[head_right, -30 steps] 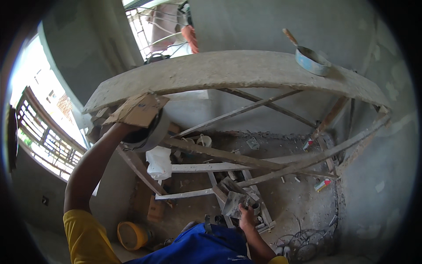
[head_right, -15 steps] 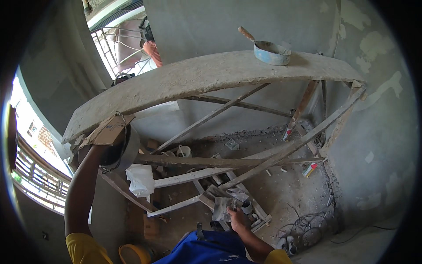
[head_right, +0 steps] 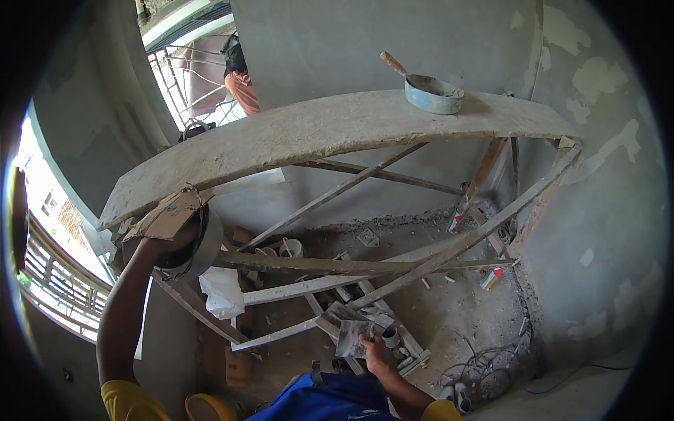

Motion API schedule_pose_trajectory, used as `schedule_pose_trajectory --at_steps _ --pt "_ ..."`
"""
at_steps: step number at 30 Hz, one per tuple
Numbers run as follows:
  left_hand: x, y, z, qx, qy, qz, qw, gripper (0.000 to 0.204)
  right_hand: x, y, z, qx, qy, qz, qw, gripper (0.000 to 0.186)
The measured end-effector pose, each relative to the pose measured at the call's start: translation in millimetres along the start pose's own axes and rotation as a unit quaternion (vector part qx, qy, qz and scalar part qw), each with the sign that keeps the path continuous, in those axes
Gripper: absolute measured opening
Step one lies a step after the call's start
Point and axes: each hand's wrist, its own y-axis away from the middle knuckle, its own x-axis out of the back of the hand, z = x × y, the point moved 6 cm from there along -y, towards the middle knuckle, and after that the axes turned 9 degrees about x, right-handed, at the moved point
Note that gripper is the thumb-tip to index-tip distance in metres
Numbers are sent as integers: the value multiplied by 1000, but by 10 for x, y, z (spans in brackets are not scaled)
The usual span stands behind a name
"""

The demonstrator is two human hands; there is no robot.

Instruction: The person scoops plaster from containers using putty knives, mixes it between the blades, and applies the plaster onto the walls and corner.

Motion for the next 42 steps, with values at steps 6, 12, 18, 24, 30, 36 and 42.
schedule_pose_trajectory --at_steps 6,12,18,24,30,36,42 --pt "250 251 193 21 73 23 997 38 -7 -31 0 -7 18 4 1000 25" --pt "297 309 283 45 59 -43 996 34 61 -154 217 -14 -17 0 1000 24" --pt "365 373 271 53 91 -57 993 37 44 -145 248 -31 -17 -1 999 24" --pt "312 340 200 25 35 -32 999 42 -2 -119 176 -36 -26 2 999 25" --pt "257 368 138 49 31 -54 997 46 -39 -90 89 -43 -14 17 999 24" --pt "233 392 134 46 2 -69 997 49 -32 -88 90 -33 -12 14 999 23" --pt "241 402 132 47 -12 -91 995 50 26 -153 251 -23 -7 -3 1000 22"
